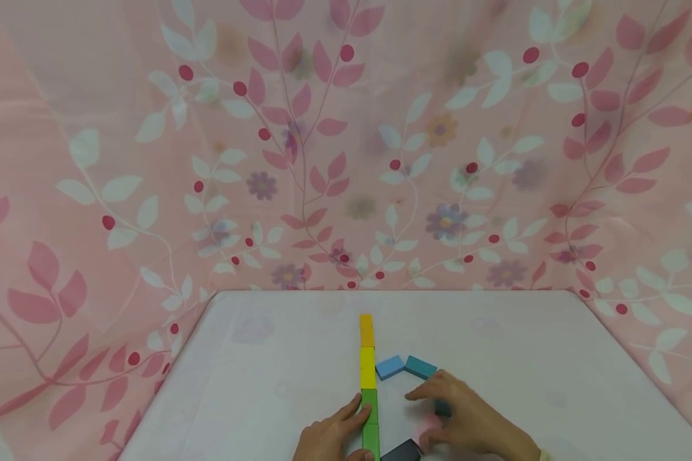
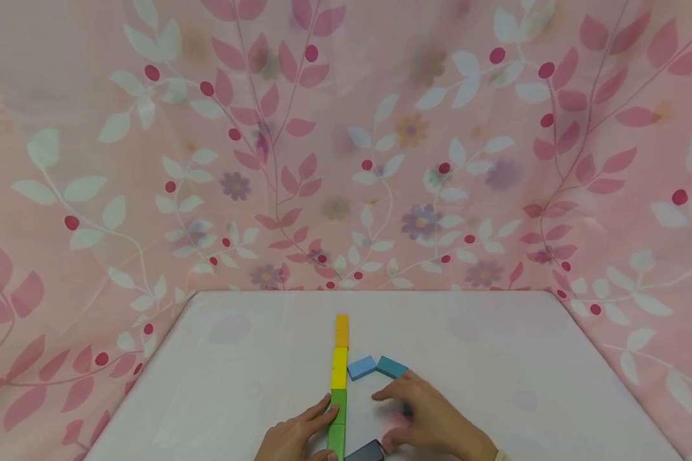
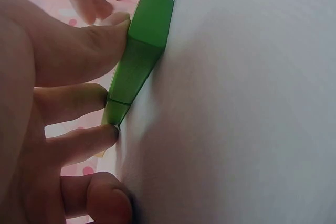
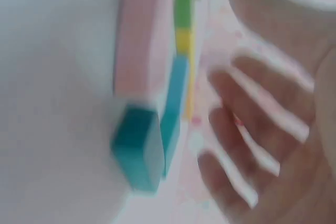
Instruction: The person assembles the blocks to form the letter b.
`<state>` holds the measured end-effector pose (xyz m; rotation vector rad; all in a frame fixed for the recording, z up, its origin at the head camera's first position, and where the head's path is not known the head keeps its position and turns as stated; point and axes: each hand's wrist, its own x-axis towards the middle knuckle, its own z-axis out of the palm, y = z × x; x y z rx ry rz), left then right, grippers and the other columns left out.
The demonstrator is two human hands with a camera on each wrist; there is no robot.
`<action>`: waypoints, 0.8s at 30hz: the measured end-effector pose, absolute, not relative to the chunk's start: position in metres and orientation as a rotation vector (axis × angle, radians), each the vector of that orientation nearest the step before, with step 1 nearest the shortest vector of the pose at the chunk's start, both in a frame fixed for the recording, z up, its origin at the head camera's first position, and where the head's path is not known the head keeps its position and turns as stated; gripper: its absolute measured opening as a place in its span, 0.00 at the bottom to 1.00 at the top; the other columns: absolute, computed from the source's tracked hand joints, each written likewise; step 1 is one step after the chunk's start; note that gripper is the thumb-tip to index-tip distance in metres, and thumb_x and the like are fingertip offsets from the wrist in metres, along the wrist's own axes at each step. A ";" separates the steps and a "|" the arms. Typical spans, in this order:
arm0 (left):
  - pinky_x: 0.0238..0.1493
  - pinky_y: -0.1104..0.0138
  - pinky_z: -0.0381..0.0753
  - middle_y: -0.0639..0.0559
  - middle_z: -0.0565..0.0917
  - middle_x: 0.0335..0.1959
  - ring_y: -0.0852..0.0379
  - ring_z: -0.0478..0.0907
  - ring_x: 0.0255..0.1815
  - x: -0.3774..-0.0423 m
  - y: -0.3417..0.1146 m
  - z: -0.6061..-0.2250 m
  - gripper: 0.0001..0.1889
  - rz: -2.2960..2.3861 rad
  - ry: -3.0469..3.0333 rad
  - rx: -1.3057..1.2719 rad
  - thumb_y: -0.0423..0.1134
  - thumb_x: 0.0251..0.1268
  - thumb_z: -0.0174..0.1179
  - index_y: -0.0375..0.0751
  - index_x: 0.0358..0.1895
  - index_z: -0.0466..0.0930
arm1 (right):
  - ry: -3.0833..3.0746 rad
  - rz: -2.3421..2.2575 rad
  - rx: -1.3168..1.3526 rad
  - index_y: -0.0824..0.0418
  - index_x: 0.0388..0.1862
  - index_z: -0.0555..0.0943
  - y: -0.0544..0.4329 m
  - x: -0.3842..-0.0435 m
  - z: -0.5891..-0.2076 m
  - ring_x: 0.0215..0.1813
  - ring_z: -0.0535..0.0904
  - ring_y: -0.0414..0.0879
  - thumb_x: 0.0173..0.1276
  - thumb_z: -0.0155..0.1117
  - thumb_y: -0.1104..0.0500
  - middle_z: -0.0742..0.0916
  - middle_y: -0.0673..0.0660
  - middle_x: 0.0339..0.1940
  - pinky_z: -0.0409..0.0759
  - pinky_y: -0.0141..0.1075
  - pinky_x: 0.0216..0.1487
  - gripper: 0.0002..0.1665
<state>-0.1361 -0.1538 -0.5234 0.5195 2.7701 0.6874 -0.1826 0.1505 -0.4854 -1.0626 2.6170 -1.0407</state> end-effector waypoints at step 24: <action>0.26 0.69 0.74 0.50 0.74 0.79 0.52 0.89 0.55 -0.136 -0.153 -0.521 0.39 0.697 2.760 0.531 0.69 0.64 0.67 0.59 0.76 0.76 | 2.620 -1.156 -0.755 0.54 0.52 0.87 0.199 -0.218 -0.507 0.48 0.85 0.39 0.65 0.81 0.47 0.91 0.48 0.50 0.81 0.33 0.46 0.22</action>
